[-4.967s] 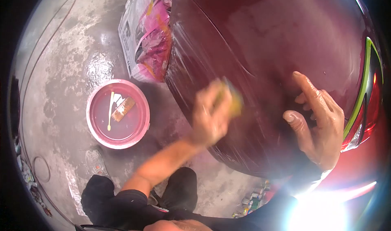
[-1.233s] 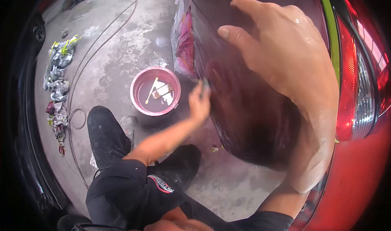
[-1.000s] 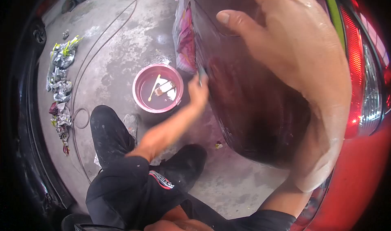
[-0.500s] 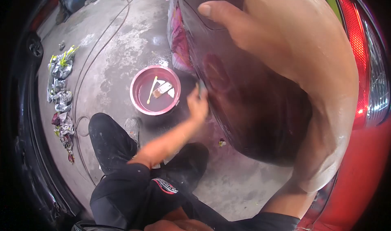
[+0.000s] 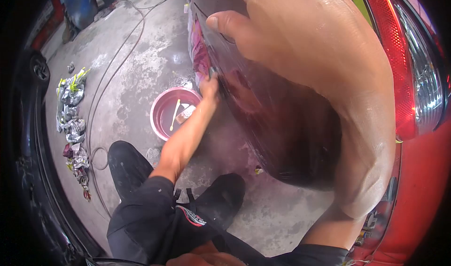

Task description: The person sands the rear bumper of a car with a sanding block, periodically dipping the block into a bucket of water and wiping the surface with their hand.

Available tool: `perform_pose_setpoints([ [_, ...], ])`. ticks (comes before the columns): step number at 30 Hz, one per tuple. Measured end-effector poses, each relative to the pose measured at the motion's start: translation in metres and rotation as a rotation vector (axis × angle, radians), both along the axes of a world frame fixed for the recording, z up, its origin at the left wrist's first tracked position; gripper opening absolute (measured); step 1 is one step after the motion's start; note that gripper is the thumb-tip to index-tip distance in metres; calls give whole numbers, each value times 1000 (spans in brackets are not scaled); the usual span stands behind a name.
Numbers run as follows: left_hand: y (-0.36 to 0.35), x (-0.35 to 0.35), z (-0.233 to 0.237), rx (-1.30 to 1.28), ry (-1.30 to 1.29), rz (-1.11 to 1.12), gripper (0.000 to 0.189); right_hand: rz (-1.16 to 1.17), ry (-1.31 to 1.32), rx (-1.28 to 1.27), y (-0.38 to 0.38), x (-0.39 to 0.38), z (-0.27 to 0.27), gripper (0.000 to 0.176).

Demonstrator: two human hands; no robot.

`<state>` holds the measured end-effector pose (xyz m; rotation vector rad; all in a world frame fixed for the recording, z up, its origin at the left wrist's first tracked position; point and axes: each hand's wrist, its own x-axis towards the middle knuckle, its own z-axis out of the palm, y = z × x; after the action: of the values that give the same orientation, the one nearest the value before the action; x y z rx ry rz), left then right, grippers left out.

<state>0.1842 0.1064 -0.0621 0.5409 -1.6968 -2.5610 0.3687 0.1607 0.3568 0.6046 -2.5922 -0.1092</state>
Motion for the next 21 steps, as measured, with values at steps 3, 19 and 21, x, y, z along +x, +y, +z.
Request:
perform_pose_setpoints([
  [3,10,43,16,-257,70,132,30,7,-9,-5,0,0,2,45],
  [19,32,164,66,-384,609,205,36,-3,-13,23,-7,1,2,48],
  [21,5,91,88,-367,535,193,34,-18,-17,44,-7,2,2,47],
])
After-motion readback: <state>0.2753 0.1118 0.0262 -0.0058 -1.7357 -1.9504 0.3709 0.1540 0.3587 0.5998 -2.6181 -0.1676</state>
